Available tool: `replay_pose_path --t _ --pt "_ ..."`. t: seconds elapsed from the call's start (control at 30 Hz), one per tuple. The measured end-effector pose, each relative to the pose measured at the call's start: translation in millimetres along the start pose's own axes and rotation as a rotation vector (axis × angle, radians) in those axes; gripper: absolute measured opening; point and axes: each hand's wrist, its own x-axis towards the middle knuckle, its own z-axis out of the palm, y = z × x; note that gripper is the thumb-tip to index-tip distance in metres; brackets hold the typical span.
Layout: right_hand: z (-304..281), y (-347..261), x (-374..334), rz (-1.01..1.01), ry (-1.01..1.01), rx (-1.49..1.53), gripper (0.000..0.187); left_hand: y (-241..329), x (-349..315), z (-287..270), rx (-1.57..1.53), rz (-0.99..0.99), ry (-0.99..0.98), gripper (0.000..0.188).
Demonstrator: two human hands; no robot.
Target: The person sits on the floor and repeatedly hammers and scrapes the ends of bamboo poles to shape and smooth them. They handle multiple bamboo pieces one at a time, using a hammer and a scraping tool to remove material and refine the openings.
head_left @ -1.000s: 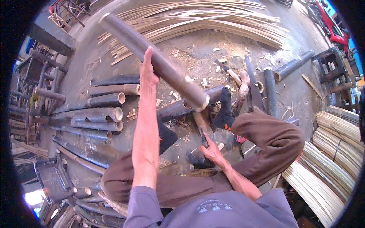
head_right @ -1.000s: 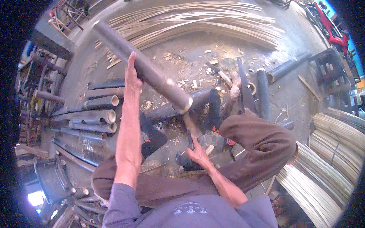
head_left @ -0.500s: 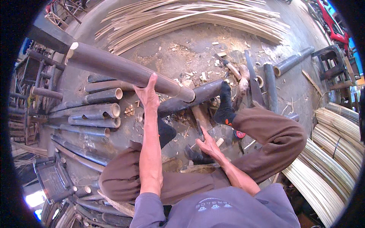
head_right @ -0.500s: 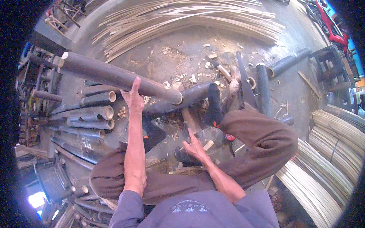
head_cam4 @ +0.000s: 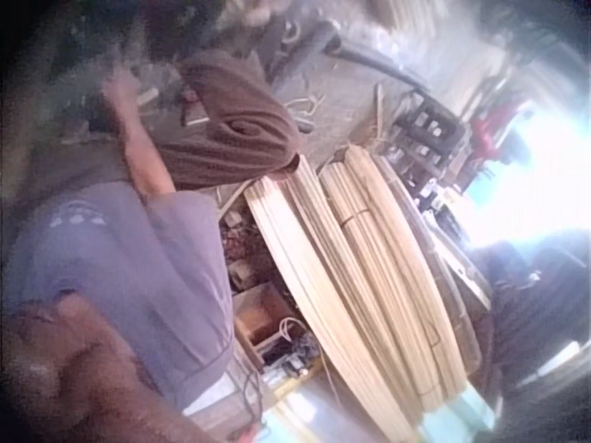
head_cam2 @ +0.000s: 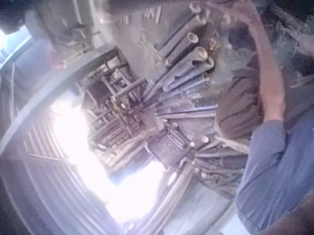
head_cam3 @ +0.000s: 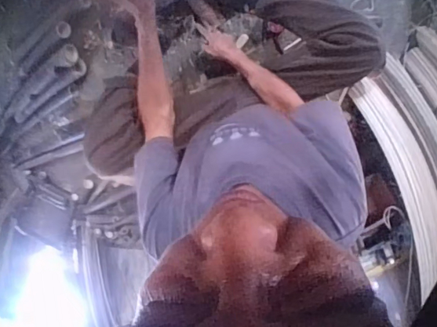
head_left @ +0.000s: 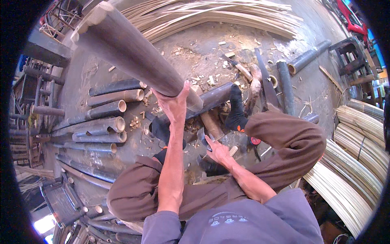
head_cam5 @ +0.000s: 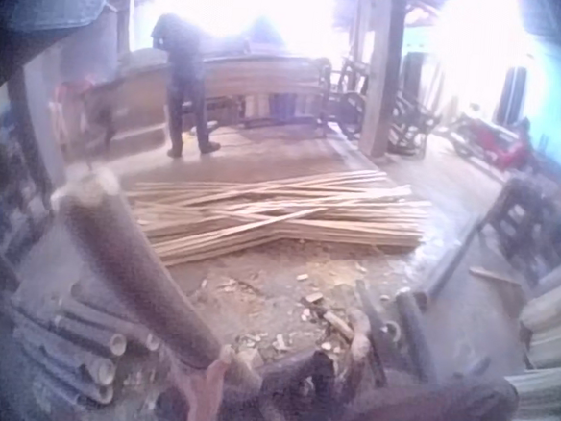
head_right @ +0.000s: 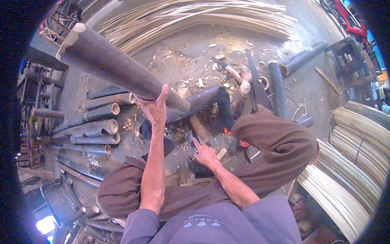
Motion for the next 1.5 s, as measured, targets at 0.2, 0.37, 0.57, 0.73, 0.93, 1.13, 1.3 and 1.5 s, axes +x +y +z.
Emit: replay_pose_path --t 0.2,0.37,0.57,0.73,0.93,1.13,1.3,1.5 --pt "13 15 -1 0.066 -0.004 -0.064 0.074 -13 7 3 -0.056 -0.043 0.017 0.1" --pt "-26 -1 13 0.103 -0.089 -0.053 0.049 -12 -24 9 -0.015 0.06 0.006 0.097" --pt "-150 35 80 0.028 0.914 0.314 0.032 2 -12 4 -0.208 0.094 0.087 0.095" --pt "-172 146 133 0.788 0.824 0.369 0.086 70 27 4 -0.214 0.142 0.018 0.09" --pt "-142 154 148 0.74 0.675 0.491 0.087 47 52 -50 -0.407 0.077 -0.389 0.067" --pt "-156 139 137 0.721 0.892 0.656 0.077 57 53 -44 -0.395 0.071 -0.386 0.063" --pt "-197 98 95 0.477 0.921 0.69 0.076 82 50 -40 -0.455 0.091 -0.19 0.058" --pt "-316 -35 56 -0.192 1.078 0.405 0.06 101 70 -39 -0.361 0.149 -0.317 0.072"
